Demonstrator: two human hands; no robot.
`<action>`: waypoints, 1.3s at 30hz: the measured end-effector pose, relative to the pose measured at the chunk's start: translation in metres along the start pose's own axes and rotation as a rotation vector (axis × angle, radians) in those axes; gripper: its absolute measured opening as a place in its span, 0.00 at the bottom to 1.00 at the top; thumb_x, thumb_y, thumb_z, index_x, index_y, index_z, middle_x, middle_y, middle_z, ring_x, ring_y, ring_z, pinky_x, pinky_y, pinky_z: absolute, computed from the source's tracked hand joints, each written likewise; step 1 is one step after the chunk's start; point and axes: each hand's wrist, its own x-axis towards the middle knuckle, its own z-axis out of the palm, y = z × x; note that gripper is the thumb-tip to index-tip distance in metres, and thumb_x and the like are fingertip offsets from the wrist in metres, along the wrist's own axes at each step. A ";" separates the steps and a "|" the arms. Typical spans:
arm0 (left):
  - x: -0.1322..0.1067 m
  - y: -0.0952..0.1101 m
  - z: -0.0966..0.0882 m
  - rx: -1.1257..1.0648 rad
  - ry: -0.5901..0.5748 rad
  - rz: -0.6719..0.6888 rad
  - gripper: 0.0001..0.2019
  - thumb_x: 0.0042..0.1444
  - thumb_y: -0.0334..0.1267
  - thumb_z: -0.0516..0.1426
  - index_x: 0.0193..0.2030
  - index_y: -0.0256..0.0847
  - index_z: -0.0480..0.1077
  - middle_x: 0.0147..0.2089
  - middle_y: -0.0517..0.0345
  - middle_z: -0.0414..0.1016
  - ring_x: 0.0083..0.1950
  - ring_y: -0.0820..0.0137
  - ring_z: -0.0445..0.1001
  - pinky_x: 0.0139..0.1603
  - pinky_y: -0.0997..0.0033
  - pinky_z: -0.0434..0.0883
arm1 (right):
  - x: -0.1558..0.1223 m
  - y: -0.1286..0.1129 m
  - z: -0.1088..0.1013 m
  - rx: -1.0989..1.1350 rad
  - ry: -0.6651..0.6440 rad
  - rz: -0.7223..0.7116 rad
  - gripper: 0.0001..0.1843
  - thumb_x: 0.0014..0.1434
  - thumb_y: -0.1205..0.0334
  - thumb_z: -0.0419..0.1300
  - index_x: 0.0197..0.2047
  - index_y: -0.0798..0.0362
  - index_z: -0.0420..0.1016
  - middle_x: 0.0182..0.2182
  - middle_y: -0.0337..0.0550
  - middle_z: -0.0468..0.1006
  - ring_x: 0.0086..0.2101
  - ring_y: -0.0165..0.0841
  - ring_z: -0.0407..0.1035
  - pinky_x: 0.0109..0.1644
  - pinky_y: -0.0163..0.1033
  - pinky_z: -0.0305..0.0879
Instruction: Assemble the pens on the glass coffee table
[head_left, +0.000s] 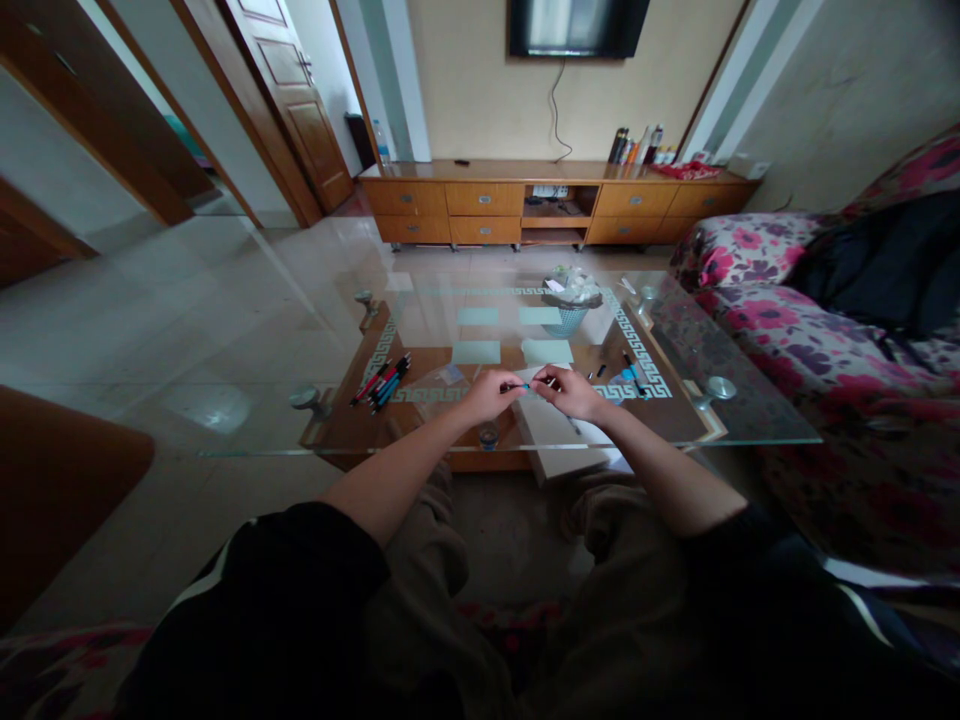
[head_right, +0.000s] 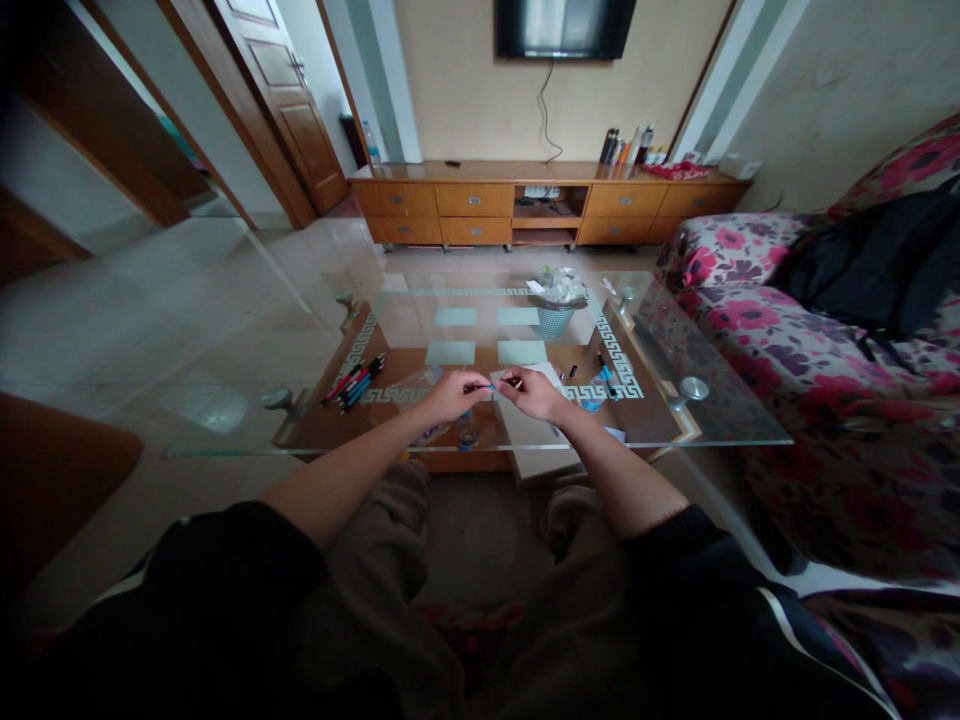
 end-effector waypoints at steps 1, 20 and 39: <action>0.000 -0.001 0.000 0.010 -0.003 -0.002 0.11 0.62 0.40 0.60 0.42 0.38 0.82 0.41 0.51 0.85 0.40 0.65 0.79 0.43 0.69 0.72 | 0.000 -0.002 0.000 0.001 0.008 -0.013 0.18 0.63 0.44 0.60 0.38 0.52 0.77 0.29 0.40 0.77 0.28 0.32 0.68 0.35 0.37 0.62; -0.002 -0.005 -0.002 0.068 -0.015 -0.051 0.12 0.64 0.39 0.56 0.42 0.36 0.80 0.39 0.52 0.82 0.40 0.66 0.76 0.44 0.69 0.70 | 0.001 0.001 -0.008 -0.140 0.106 -0.134 0.14 0.60 0.57 0.62 0.47 0.52 0.79 0.37 0.44 0.80 0.33 0.34 0.71 0.42 0.39 0.67; -0.003 -0.003 -0.004 0.069 -0.012 -0.160 0.13 0.69 0.34 0.48 0.47 0.38 0.73 0.37 0.57 0.78 0.38 0.69 0.74 0.43 0.71 0.69 | -0.013 0.073 -0.048 -0.615 0.331 0.452 0.25 0.55 0.60 0.63 0.57 0.46 0.78 0.60 0.53 0.67 0.58 0.57 0.57 0.60 0.62 0.60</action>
